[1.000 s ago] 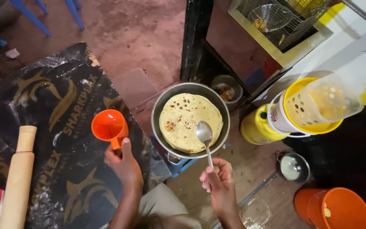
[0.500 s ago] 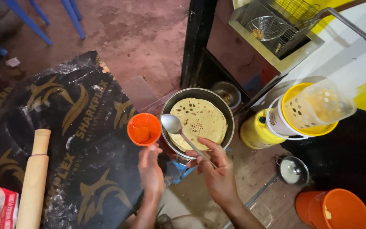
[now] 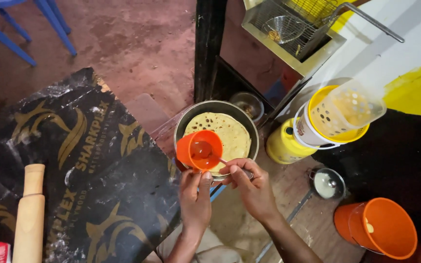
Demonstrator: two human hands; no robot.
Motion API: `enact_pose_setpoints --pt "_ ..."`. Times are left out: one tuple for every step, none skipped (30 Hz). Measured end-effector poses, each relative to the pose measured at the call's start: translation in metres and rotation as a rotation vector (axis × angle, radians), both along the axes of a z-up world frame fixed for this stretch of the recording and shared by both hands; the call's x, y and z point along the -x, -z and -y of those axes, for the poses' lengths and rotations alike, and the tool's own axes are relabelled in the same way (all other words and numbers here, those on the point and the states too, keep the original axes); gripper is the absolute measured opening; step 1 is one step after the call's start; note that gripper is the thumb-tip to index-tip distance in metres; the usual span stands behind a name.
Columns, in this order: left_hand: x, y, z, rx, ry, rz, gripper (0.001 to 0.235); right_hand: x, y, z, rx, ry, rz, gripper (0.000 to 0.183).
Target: Cooking chapatis in a pan, including flipping by hand, pressing to ensure even cooking, and applying oil with a spoon.
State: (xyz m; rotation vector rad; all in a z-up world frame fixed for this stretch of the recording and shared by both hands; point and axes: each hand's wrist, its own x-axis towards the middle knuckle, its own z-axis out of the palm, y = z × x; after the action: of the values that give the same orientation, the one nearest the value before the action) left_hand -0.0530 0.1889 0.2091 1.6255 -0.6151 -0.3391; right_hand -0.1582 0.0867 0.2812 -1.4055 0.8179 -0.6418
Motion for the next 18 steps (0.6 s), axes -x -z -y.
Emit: enact_pose_setpoints --pt "0.000 -0.004 0.002 -0.050 0.035 -0.036 0.039 0.001 0.002 0.001 -0.040 0.046 0.021 0.021" --pt "0.001 -0.009 0.004 -0.101 0.068 -0.074 0.041 0.002 0.004 0.003 -0.081 0.089 0.041 0.023" --pt "0.002 -0.011 0.009 -0.102 0.072 -0.073 0.041 0.003 0.005 0.005 -0.081 0.093 0.042 0.023" --pt "0.004 -0.013 0.013 -0.060 0.084 -0.076 0.037 0.004 0.006 0.006 -0.115 0.154 0.073 0.021" --pt "0.005 -0.015 0.016 -0.018 0.096 -0.078 0.035 0.005 0.007 0.007 -0.150 0.214 0.103 0.019" --pt "0.005 -0.015 0.021 -0.016 0.095 -0.077 0.035 0.008 0.006 0.009 -0.147 0.214 0.105 0.019" --pt "0.006 -0.015 0.025 -0.056 0.080 -0.161 0.034 0.011 0.006 0.010 -0.147 0.233 0.117 0.023" --pt "0.006 -0.015 0.030 -0.096 0.065 -0.244 0.035 0.014 0.006 0.012 -0.146 0.252 0.131 0.029" --pt "0.006 -0.019 0.034 -0.094 0.065 -0.243 0.035 0.014 0.008 0.014 -0.144 0.252 0.132 0.029" --pt "0.006 -0.022 0.037 -0.136 0.073 -0.297 0.035 0.015 0.012 0.016 -0.147 0.274 0.169 0.027" --pt "0.006 -0.025 0.041 -0.178 0.080 -0.352 0.036 0.016 0.015 0.018 -0.150 0.295 0.206 0.026" --pt "0.007 -0.024 0.045 -0.178 0.081 -0.353 0.036 0.016 0.013 0.019 -0.149 0.296 0.205 0.026" --pt "0.008 -0.023 0.049 -0.151 0.087 -0.401 0.035 0.016 0.011 0.020 -0.161 0.315 0.214 0.026" --pt "0.008 -0.022 0.052 -0.126 0.092 -0.449 0.035 0.015 0.009 0.021 -0.173 0.335 0.224 0.027" --pt "0.010 -0.018 0.056 -0.126 0.093 -0.450 0.035 0.015 0.013 0.023 -0.173 0.336 0.223 0.027" --pt "0.011 -0.014 0.060 -0.091 0.069 -0.516 0.035 0.015 0.017 0.025 -0.206 0.369 0.253 0.023" --pt "0.013 -0.010 0.063 -0.056 0.044 -0.583 0.035 0.015 0.021 0.027 -0.238 0.401 0.284 0.020" --pt "0.014 -0.002 0.066 -0.058 0.044 -0.584 0.035 0.017 0.025 0.030 -0.239 0.403 0.282 0.020"
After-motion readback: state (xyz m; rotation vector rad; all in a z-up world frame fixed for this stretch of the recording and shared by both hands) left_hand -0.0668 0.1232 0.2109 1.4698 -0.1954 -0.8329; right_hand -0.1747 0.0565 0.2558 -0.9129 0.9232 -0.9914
